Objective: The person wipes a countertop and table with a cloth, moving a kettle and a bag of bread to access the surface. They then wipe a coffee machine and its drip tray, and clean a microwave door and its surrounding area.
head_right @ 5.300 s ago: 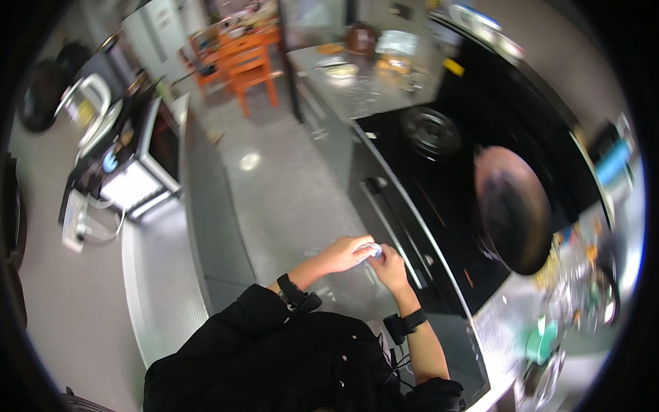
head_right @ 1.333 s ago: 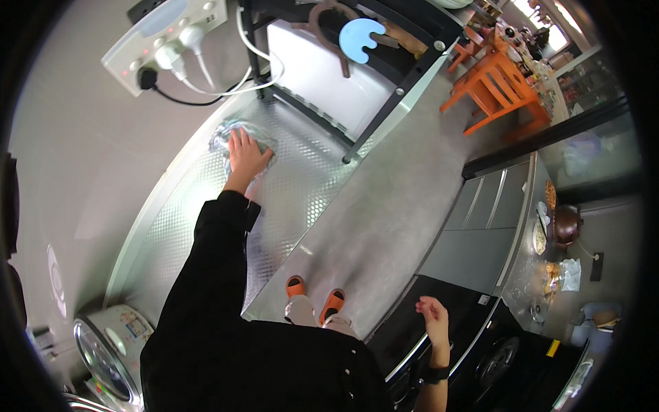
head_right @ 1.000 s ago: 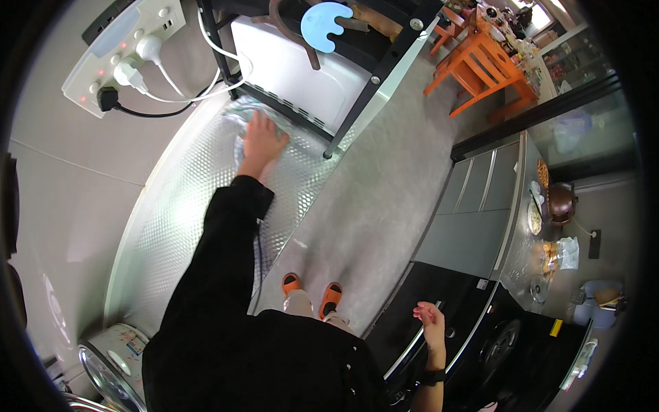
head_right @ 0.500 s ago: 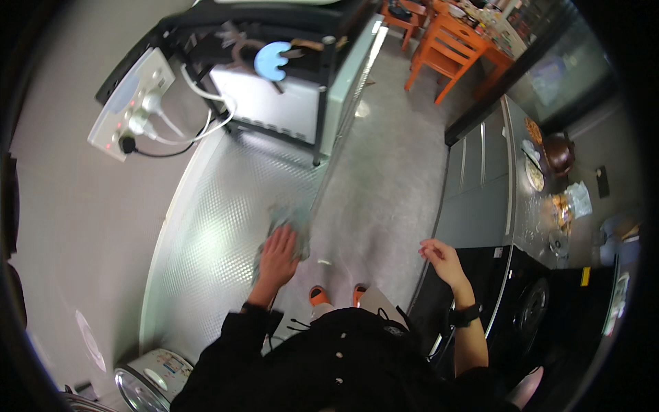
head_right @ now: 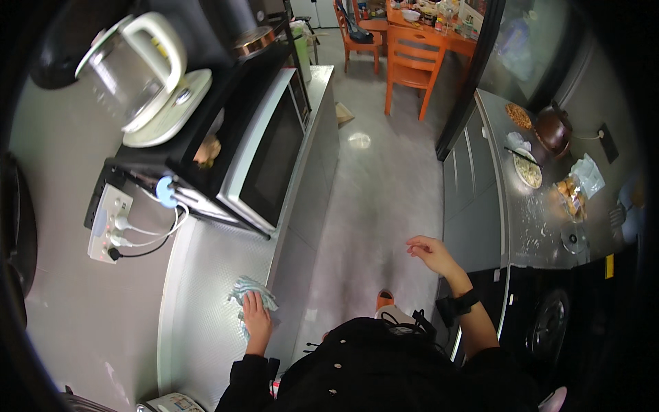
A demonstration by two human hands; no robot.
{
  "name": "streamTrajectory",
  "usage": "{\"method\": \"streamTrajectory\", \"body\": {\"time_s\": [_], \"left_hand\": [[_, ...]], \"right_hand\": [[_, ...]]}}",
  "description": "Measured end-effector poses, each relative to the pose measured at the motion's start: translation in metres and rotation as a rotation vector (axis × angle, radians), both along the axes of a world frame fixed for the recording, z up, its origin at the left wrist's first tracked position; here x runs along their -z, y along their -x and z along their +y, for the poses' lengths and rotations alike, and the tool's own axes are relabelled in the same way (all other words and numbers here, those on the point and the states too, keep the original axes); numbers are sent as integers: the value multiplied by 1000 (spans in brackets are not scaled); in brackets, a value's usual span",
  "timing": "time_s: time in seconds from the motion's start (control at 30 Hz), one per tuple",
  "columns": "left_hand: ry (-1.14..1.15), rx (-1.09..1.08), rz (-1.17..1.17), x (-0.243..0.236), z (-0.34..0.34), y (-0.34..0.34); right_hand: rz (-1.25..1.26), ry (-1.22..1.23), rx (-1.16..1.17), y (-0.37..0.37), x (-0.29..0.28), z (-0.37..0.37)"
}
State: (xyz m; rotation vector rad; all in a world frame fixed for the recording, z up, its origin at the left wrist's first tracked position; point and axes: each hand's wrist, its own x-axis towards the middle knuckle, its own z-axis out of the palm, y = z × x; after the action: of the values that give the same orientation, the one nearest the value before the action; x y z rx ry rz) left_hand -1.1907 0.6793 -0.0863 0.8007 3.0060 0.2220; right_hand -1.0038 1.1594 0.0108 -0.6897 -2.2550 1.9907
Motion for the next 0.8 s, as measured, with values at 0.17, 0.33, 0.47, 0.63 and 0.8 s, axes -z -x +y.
{"method": "streamTrajectory", "body": {"time_s": [0.17, 0.33, 0.47, 0.63, 0.8], "left_hand": [[-178, -61, 32, 2, 124, 50], [-549, -398, -450, 4, 223, 85], [-1357, -425, -842, 3, 302, 105], [-1731, -174, -1052, -20, 421, 175], [-1370, 144, -1210, -47, 541, 228]], "right_hand": [[28, -96, 33, -1, -9, 89], [93, -9, 111, 3, -14, 152], [100, 23, 202, 13, -7, 202], [47, -119, 340, 26, 3, 264], [-113, -176, 527, 26, -13, 307]]}}
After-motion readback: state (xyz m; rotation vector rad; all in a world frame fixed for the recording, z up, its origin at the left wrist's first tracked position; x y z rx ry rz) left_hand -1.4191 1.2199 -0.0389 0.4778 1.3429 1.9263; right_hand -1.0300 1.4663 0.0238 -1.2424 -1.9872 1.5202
